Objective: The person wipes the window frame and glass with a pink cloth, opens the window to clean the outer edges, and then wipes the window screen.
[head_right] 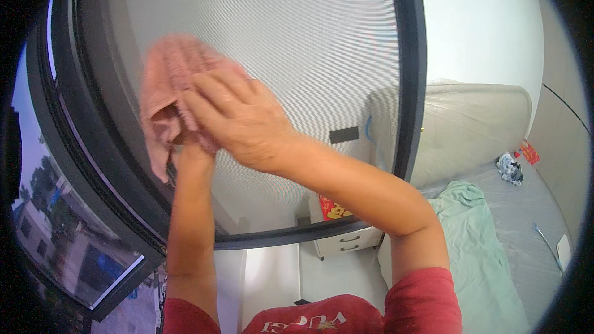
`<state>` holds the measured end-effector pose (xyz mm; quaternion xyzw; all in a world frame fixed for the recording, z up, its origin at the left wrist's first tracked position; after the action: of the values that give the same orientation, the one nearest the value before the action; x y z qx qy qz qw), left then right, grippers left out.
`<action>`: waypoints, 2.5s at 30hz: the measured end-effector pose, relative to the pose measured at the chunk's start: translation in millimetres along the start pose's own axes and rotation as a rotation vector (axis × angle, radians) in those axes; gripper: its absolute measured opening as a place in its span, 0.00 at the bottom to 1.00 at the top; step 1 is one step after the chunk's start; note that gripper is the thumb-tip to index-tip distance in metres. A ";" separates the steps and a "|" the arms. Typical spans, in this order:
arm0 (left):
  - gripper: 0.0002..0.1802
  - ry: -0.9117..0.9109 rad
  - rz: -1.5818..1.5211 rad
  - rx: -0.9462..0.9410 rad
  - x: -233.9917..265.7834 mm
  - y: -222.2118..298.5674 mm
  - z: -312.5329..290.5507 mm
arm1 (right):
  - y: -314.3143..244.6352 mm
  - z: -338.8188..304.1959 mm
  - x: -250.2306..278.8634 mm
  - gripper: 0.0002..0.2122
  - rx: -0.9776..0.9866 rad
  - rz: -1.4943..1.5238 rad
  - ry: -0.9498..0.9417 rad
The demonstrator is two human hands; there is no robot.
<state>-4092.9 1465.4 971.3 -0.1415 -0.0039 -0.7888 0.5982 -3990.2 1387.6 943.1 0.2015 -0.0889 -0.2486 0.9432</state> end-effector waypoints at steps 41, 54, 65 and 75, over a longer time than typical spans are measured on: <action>0.24 0.105 1.300 -0.483 -125.6 228.7 -88.8 | 30.1 -158.5 88.5 0.26 -0.508 -0.108 -0.006; 0.19 0.062 0.358 0.115 21.8 -102.5 -93.3 | -93.5 -21.8 -93.5 0.24 -0.120 0.125 -0.051; 0.17 -0.066 0.361 0.304 74.4 -206.4 -180.4 | -140.2 -34.1 -105.4 0.18 -0.142 0.278 0.075; 0.16 -0.106 0.084 0.228 -40.7 -8.8 -149.4 | -64.6 -129.6 -5.2 0.17 -0.242 0.066 -0.135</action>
<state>-4123.9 1480.1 820.1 -0.1138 -0.1193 -0.7488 0.6420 -3987.9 1382.4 798.3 0.0661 -0.1279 -0.2394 0.9602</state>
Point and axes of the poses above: each hand's wrist, its own z-axis towards the middle knuckle, its own x-axis out of the back of the hand, y = z × x, the point moved 9 cm from there along z, towards the middle knuckle
